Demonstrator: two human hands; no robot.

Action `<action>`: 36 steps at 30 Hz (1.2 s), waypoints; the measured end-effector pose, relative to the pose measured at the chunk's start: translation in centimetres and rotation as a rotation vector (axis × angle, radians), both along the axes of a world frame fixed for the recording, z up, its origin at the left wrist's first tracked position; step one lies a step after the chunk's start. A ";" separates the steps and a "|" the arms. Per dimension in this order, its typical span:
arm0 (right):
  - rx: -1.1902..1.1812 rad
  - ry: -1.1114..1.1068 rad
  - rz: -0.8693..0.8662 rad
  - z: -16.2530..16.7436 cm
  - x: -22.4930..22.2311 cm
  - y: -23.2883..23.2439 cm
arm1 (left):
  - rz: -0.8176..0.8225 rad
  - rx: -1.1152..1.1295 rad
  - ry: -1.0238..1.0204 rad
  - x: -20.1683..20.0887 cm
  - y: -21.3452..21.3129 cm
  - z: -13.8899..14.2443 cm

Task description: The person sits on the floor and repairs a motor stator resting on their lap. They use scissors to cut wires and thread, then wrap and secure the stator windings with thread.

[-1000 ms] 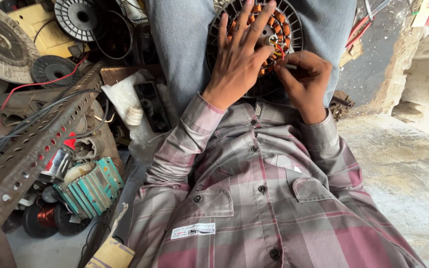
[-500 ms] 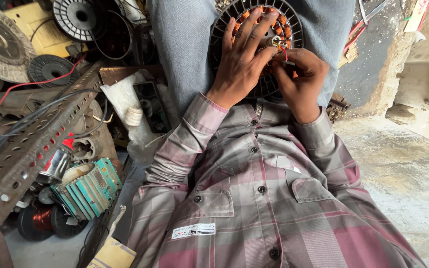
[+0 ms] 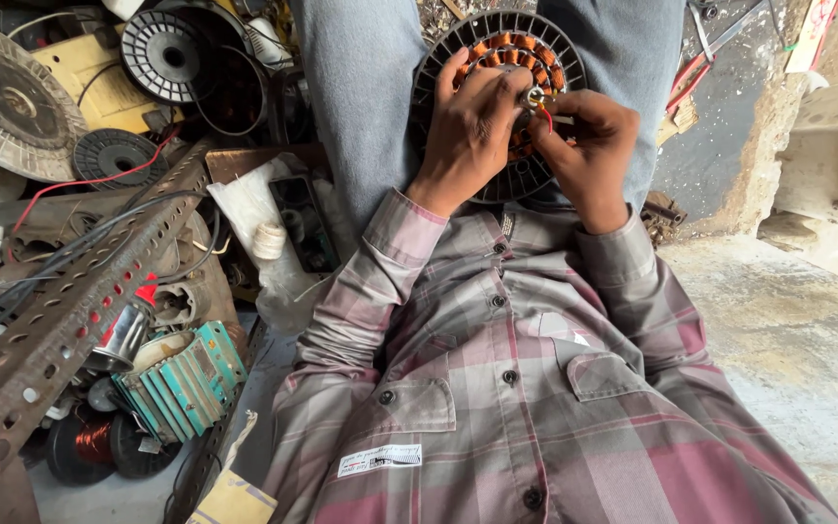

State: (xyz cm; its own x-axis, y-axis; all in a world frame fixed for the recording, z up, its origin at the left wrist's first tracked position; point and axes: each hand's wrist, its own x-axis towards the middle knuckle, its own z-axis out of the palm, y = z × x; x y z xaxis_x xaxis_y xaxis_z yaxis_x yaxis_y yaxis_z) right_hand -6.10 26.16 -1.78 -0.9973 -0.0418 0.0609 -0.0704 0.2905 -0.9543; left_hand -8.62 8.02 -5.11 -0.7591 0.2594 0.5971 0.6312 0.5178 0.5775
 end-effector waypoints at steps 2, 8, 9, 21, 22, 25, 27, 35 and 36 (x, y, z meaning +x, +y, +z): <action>0.056 0.057 -0.024 -0.1 -0.5 -0.3 | -0.003 -0.048 -0.106 -0.1 0.1 0.1; -0.094 -0.045 -0.044 -0.6 -1.5 -0.4 | -0.024 -0.063 -0.191 -0.5 0.2 1.5; -0.150 -0.060 -0.041 -0.6 -1.5 -0.3 | -0.028 -0.060 -0.195 -0.5 0.2 1.7; -0.318 -0.097 0.021 -1.0 -0.8 1.2 | -0.037 -0.124 -0.186 -0.1 -0.1 2.0; -0.306 -0.109 0.032 -0.9 -0.9 1.2 | -0.031 -0.131 -0.184 0.0 -0.1 1.9; -0.180 -0.082 0.052 -0.2 -1.2 0.9 | -0.020 -0.137 -0.145 -0.1 0.2 1.7; 0.020 0.001 0.046 0.6 -1.4 0.3 | -0.020 -0.122 -0.094 -0.3 0.4 1.7; 0.065 -0.036 0.011 5.3 -0.1 1.2 | -0.028 -0.129 -0.201 -0.1 0.7 2.4; 0.062 -0.016 -0.017 5.4 0.3 1.4 | -0.024 -0.148 -0.231 0.1 0.5 2.5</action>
